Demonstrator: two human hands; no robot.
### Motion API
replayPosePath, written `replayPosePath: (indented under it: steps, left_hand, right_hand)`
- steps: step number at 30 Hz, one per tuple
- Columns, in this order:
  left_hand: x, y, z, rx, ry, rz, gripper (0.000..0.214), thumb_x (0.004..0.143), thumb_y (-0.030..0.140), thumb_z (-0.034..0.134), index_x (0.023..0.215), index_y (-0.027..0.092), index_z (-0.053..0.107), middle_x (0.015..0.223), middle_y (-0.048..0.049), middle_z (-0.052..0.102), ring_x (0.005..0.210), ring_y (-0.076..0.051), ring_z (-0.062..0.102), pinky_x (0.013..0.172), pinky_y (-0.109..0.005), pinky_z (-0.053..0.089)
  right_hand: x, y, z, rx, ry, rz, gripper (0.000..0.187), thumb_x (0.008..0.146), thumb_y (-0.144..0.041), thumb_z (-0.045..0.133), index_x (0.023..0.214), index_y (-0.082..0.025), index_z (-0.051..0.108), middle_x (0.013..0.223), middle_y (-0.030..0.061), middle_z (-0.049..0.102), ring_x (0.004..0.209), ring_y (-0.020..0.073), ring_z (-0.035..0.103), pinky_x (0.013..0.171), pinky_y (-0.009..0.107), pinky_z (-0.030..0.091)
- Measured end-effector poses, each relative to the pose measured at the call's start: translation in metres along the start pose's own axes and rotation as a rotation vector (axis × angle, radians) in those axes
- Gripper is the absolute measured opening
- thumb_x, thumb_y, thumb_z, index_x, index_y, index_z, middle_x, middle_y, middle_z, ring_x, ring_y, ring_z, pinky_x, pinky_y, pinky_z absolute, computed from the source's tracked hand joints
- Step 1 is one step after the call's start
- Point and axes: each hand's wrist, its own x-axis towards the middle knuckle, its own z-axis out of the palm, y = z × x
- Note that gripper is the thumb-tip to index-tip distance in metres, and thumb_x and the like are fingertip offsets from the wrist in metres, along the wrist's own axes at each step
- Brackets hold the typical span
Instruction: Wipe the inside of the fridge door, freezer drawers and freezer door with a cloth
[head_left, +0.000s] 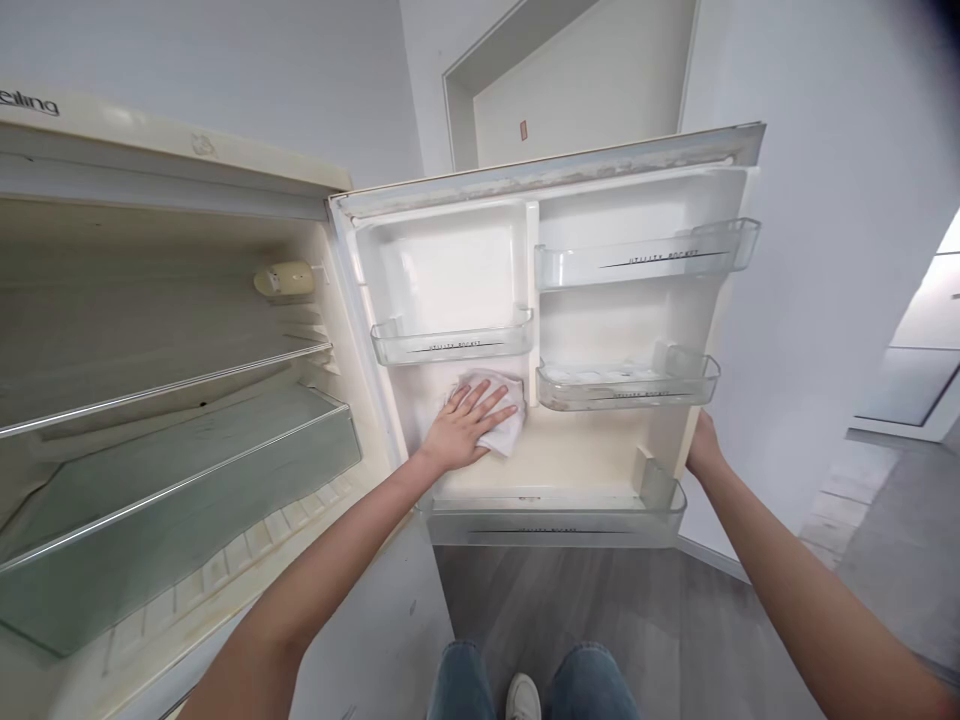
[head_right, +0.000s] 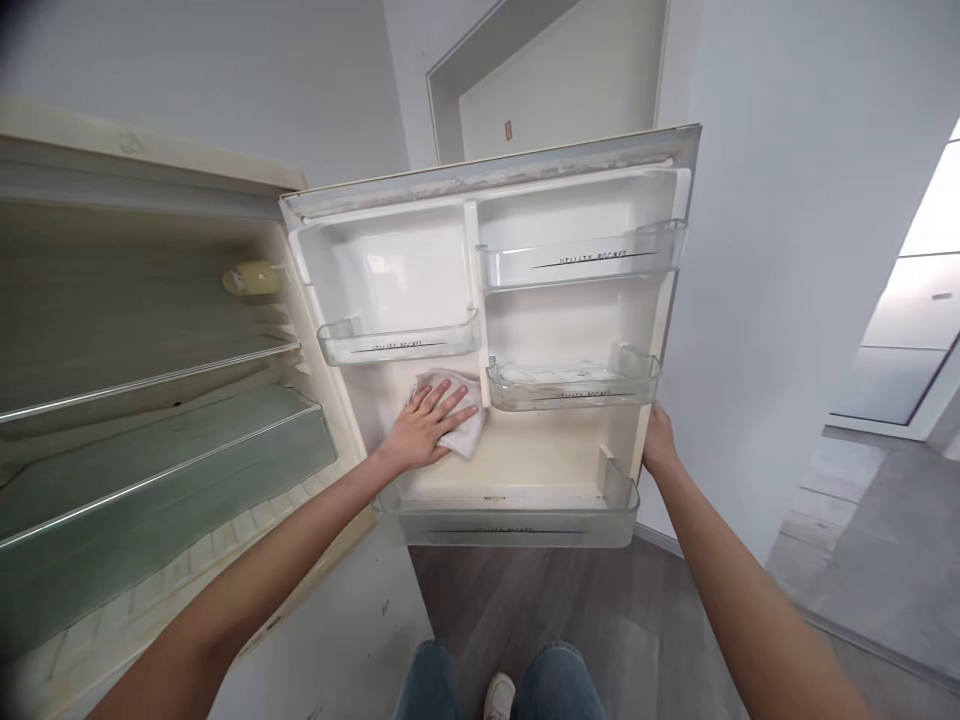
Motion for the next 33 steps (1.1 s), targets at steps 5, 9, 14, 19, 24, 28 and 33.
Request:
replayPosePath:
  steps: [5, 9, 14, 19, 24, 28, 33]
  left_hand:
    - [0.003, 0.024, 0.021, -0.053, -0.051, 0.172, 0.076, 0.085, 0.043, 0.048, 0.149, 0.032, 0.009, 0.163, -0.0011, 0.019, 0.150, -0.029, 0.015, 0.120, -0.050, 0.019]
    - [0.005, 0.028, 0.027, -0.122, -0.159, 0.377, 0.069, 0.087, 0.041, 0.044, 0.149, 0.029, 0.015, 0.162, 0.0037, 0.022, 0.150, -0.020, 0.018, 0.120, -0.040, 0.022]
    - [0.029, 0.038, 0.014, -0.133, -0.062, 0.172, 0.075, 0.086, 0.042, 0.043, 0.150, 0.024, 0.009, 0.163, -0.0074, 0.018, 0.149, -0.028, 0.020, 0.120, -0.047, 0.020]
    - [0.040, 0.053, 0.015, -0.225, -0.120, 0.328, 0.076, 0.085, 0.040, 0.047, 0.149, 0.018, 0.014, 0.162, -0.0127, 0.018, 0.148, -0.026, 0.022, 0.119, -0.043, 0.023]
    - [0.044, 0.055, 0.009, -0.261, -0.044, 0.080, 0.072, 0.086, 0.040, 0.042, 0.149, 0.016, 0.015, 0.154, -0.0146, 0.038, 0.142, -0.028, 0.035, 0.118, -0.045, 0.025]
    - [0.038, 0.061, 0.012, -0.275, -0.082, 0.150, 0.081, 0.082, 0.041, 0.048, 0.149, 0.013, 0.011, 0.161, -0.0166, 0.022, 0.148, -0.030, 0.022, 0.121, -0.045, 0.019]
    - [0.049, 0.067, 0.011, -0.287, -0.045, 0.082, 0.075, 0.085, 0.041, 0.042, 0.148, 0.012, 0.015, 0.156, -0.0149, 0.035, 0.143, -0.028, 0.032, 0.119, -0.043, 0.022]
  right_hand:
    - [-0.001, -0.001, 0.000, 0.038, -0.020, 0.005, 0.028, 0.058, -0.045, 0.054, 0.068, -0.019, 0.055, 0.062, 0.0011, 0.055, 0.064, 0.0166, 0.046, 0.060, 0.032, 0.043]
    - [0.000, 0.001, 0.000, 0.042, -0.011, 0.010, 0.033, 0.058, -0.051, 0.055, 0.068, -0.019, 0.054, 0.062, 0.0001, 0.054, 0.064, 0.0162, 0.046, 0.062, 0.032, 0.043]
    - [0.001, 0.001, 0.001, 0.050, -0.020, 0.016, 0.036, 0.057, -0.054, 0.056, 0.068, -0.019, 0.053, 0.063, -0.0002, 0.053, 0.064, 0.0159, 0.045, 0.063, 0.032, 0.043]
    - [-0.004, -0.004, 0.000, 0.024, -0.025, 0.010, 0.035, 0.058, -0.052, 0.057, 0.068, -0.019, 0.053, 0.065, 0.0012, 0.054, 0.067, 0.0169, 0.045, 0.065, 0.033, 0.043]
    - [-0.005, -0.004, -0.001, 0.010, -0.040, -0.001, 0.035, 0.058, -0.051, 0.057, 0.070, -0.019, 0.052, 0.069, 0.0018, 0.056, 0.071, 0.0178, 0.046, 0.065, 0.033, 0.042]
    - [-0.003, -0.001, -0.001, 0.015, -0.041, 0.002, 0.035, 0.059, -0.052, 0.056, 0.071, -0.019, 0.052, 0.070, 0.0015, 0.055, 0.070, 0.0171, 0.046, 0.065, 0.032, 0.041]
    - [0.000, 0.003, 0.000, 0.034, -0.044, -0.010, 0.033, 0.057, -0.050, 0.056, 0.069, -0.019, 0.051, 0.067, 0.0007, 0.054, 0.068, 0.0161, 0.044, 0.065, 0.032, 0.041]
